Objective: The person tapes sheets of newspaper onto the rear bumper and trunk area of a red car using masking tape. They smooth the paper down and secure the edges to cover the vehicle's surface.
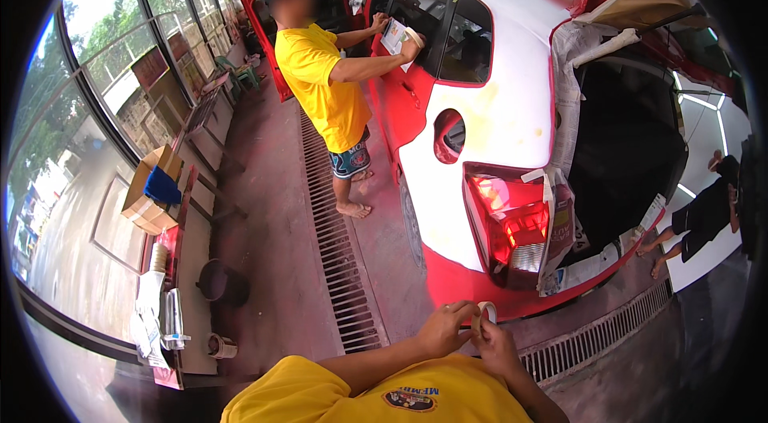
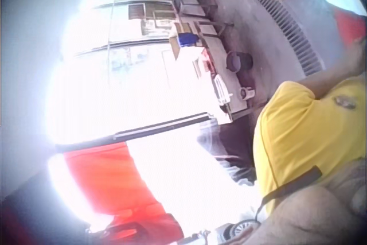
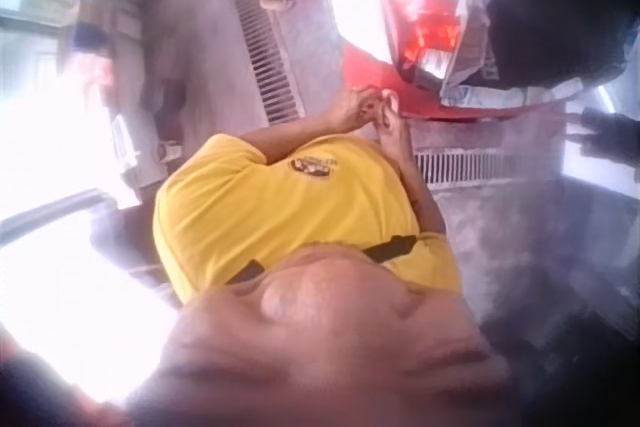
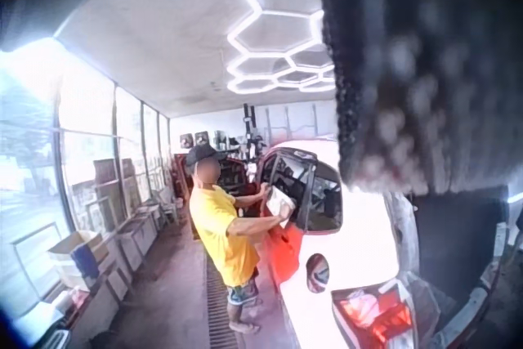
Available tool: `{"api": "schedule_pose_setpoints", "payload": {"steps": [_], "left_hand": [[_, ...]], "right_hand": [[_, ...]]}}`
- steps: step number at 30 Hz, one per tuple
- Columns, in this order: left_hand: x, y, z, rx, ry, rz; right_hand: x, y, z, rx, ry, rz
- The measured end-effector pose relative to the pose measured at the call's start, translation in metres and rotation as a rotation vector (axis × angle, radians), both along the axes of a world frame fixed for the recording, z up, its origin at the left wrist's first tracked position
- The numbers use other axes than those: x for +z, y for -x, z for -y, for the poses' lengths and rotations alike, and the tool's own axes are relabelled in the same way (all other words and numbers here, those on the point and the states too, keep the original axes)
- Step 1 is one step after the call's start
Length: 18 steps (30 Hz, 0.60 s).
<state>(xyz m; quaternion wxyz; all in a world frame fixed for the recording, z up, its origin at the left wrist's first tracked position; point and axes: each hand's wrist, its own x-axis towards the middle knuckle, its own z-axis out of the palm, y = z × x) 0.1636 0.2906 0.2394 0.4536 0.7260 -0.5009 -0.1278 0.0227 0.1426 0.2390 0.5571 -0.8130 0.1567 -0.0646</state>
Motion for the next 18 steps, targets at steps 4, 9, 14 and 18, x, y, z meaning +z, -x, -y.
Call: {"api": "schedule_pose_setpoints", "payload": {"steps": [4,9,14,18], "left_hand": [[-0.001,0.022,-0.002,0.106,-0.054,0.059],[0.004,0.077,0.037,0.111,0.035,0.013],[-0.001,0.156,0.086,0.079,-0.006,-0.095],[0.018,0.186,0.102,0.051,-0.153,0.045]], "right_hand": [[0.019,0.010,0.011,0.124,0.111,-0.112],[0.028,0.063,0.067,0.276,0.062,-0.085],[0.011,0.162,0.116,0.248,-0.214,-0.079],[0.006,0.203,0.135,0.308,-0.140,-0.129]]}}
